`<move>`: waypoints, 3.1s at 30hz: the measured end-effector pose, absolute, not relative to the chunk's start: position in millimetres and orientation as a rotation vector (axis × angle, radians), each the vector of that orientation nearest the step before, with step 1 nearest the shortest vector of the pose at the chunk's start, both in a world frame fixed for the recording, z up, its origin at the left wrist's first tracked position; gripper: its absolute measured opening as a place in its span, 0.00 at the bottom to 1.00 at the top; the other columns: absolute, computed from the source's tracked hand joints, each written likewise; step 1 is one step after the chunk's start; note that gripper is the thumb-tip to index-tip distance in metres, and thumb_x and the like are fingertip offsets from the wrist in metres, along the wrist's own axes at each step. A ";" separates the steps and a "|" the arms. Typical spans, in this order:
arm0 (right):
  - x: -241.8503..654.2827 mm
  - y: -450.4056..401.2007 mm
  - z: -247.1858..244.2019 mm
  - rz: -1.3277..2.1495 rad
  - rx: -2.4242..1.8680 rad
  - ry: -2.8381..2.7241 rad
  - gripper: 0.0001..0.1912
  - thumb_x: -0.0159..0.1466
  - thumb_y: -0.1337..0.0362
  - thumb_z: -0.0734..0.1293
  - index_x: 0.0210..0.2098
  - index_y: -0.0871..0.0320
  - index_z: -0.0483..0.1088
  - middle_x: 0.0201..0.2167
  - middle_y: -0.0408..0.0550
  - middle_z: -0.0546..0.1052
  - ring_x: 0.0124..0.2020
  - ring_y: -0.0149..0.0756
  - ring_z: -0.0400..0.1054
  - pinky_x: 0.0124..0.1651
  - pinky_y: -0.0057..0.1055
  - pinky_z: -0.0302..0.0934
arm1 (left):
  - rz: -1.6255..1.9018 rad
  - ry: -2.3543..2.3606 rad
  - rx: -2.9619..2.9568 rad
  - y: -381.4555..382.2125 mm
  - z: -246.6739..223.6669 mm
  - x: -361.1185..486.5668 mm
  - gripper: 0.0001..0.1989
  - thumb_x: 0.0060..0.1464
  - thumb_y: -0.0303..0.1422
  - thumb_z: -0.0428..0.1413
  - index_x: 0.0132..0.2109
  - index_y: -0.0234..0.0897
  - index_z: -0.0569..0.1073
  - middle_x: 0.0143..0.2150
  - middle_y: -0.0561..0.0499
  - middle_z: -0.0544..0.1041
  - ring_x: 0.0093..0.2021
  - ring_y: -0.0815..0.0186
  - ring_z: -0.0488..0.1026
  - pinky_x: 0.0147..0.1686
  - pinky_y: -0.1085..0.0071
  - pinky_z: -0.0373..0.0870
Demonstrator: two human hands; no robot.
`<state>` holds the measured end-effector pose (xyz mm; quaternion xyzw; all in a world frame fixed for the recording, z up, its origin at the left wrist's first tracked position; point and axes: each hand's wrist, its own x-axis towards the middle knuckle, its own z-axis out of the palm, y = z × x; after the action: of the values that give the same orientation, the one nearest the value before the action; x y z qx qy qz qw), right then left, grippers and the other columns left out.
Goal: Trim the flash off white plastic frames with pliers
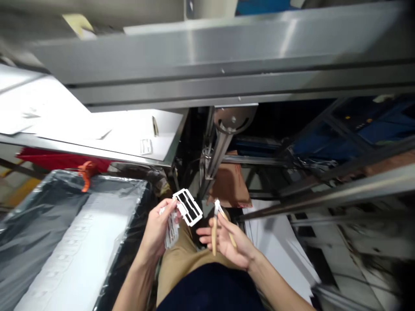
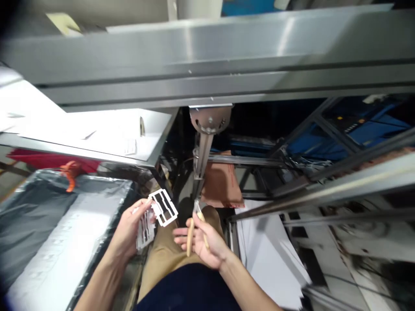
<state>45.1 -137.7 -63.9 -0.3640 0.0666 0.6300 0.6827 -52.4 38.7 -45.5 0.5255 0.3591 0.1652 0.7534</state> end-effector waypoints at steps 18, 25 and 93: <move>40.5 -158.6 -88.0 1.213 -1.102 0.238 0.23 0.54 0.48 0.68 0.36 0.60 0.61 0.31 0.51 0.75 0.29 0.31 0.69 0.33 0.27 0.59 | 0.610 1.150 1.922 258.9 2.5 71.6 0.10 0.51 0.34 0.57 0.31 0.29 0.69 0.44 0.40 0.72 0.50 0.53 0.65 0.48 0.56 0.62; 32.8 -117.2 -57.8 1.056 -1.568 -0.319 0.16 0.56 0.54 0.68 0.34 0.60 0.62 0.31 0.46 0.72 0.32 0.33 0.67 0.36 0.30 0.60 | 0.305 0.691 0.979 131.5 -27.9 -2.6 0.22 0.61 0.42 0.37 0.34 0.33 0.69 0.37 0.43 0.77 0.30 0.65 0.74 0.29 0.70 0.73; 21.2 -153.9 -53.5 1.309 -1.721 -0.796 0.08 0.55 0.65 0.65 0.32 0.58 0.61 0.25 0.39 0.65 0.25 0.26 0.57 0.28 0.24 0.54 | -0.293 0.524 1.599 3.8 -50.7 -117.9 0.12 0.55 0.41 0.51 0.31 0.38 0.69 0.25 0.52 0.69 0.27 0.66 0.65 0.27 0.74 0.60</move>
<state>21.2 -153.9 -53.5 -0.6824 -0.3156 0.5189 0.4067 -117.9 3.8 -50.7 0.7057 0.2315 -0.1295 0.6569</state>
